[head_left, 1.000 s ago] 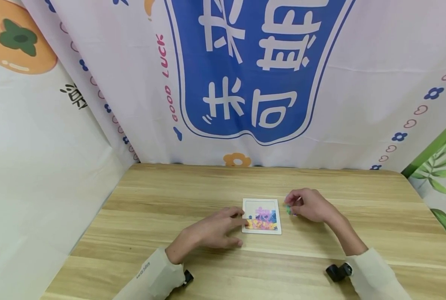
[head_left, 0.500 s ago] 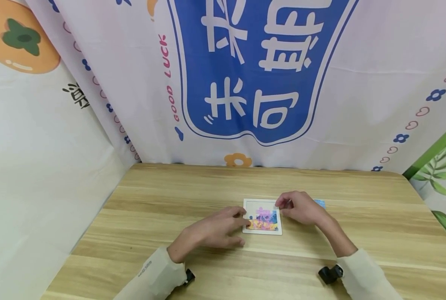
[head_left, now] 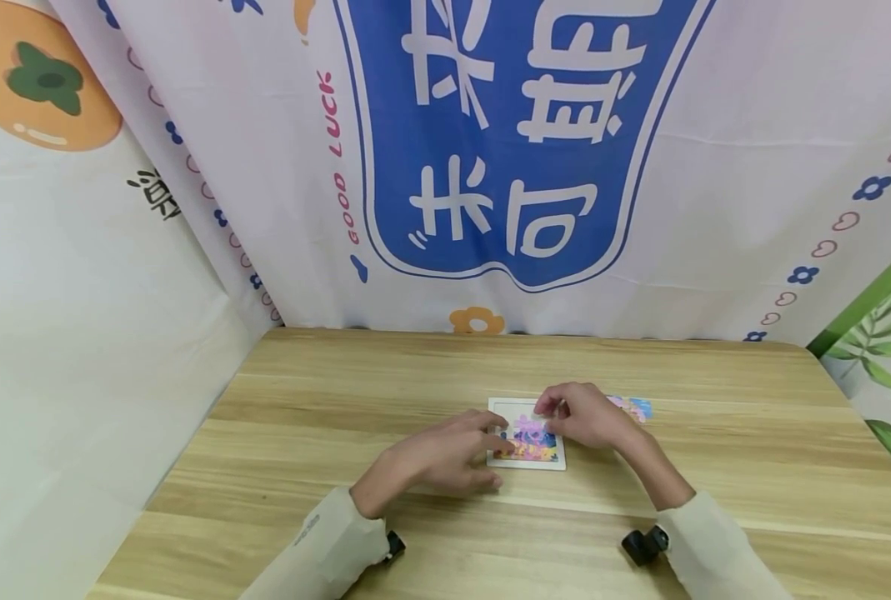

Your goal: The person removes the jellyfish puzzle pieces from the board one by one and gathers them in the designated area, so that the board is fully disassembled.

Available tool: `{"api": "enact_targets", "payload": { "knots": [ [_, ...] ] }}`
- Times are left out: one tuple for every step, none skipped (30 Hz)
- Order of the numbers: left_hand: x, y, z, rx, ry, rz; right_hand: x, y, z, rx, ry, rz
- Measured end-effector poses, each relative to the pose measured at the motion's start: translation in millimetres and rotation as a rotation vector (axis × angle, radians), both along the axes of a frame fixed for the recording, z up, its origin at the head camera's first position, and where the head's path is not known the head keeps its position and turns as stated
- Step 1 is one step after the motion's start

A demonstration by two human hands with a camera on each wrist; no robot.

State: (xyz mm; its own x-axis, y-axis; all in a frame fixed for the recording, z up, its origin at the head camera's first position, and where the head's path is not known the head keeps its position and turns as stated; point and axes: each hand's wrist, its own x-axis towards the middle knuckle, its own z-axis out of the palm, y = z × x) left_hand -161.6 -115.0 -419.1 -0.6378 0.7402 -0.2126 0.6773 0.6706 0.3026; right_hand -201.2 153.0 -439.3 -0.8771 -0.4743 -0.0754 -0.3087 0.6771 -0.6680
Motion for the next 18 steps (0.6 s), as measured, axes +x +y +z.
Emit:
{"api": "enact_targets", "payload": {
  "knots": [
    [-0.8, 1.1, 0.1, -0.004, 0.001, -0.006, -0.3, -1.0, 0.0, -0.001, -0.001, 0.001],
    [-1.7, 2.2, 0.4, -0.005, 0.001, -0.013, -0.5, -2.0, 0.0, -0.003, -0.003, 0.003],
    [-2.6, 3.4, 0.6, -0.008, 0.000, -0.017, -0.8, -3.1, 0.0, -0.005, -0.005, 0.006],
    [-3.6, 4.6, 0.9, -0.011, -0.001, -0.021, -1.0, -4.1, 0.1, -0.009, -0.010, 0.008],
    [-4.6, 5.8, 1.2, -0.014, -0.004, -0.023, -1.3, -5.0, 0.1, -0.012, -0.014, 0.009],
    [-5.4, 6.9, 1.4, -0.018, -0.007, -0.027, -1.5, -6.0, 0.1, -0.014, -0.018, 0.010],
    [-6.2, 7.8, 1.6, -0.020, -0.010, -0.028, -1.6, -6.9, 0.1, -0.016, -0.023, 0.011],
    [-6.7, 8.7, 1.7, -0.023, -0.014, -0.029, -1.8, -7.8, 0.1, -0.018, -0.028, 0.012],
    [-7.2, 9.4, 1.9, -0.025, -0.018, -0.028, -1.9, -8.7, 0.1, -0.020, -0.032, 0.012],
    [-7.6, 9.8, 2.0, -0.029, -0.020, -0.028, -1.9, -9.6, 0.1, -0.024, -0.037, 0.011],
    [-7.9, 10.1, 2.0, -0.033, -0.023, -0.028, -1.9, -10.5, 0.2, -0.027, -0.040, 0.010],
    [-8.0, 10.2, 2.0, -0.036, -0.025, -0.027, -1.9, -11.5, 0.2, -0.029, -0.043, 0.009],
    [-8.1, 10.3, 2.1, -0.038, -0.026, -0.027, -1.9, -12.5, 0.3, -0.032, -0.047, 0.008],
    [-8.1, 10.2, 1.9, -0.040, -0.029, -0.025, -1.9, -13.4, 0.4, -0.034, -0.048, 0.008],
    [-8.2, 10.0, 1.8, -0.041, -0.030, -0.024, -1.9, -14.3, 0.4, -0.036, -0.051, 0.008],
    [-8.2, 9.8, 1.5, -0.042, -0.032, -0.024, -2.0, -15.2, 0.5, -0.038, -0.054, 0.007],
    [-8.0, 9.7, 1.3, -0.041, -0.035, -0.022, -2.1, -16.2, 0.4, -0.039, -0.056, 0.006],
    [-7.9, 9.6, 1.4, -0.041, -0.037, -0.021, -2.2, -17.1, 0.4, -0.040, -0.060, 0.006]
  ]
}}
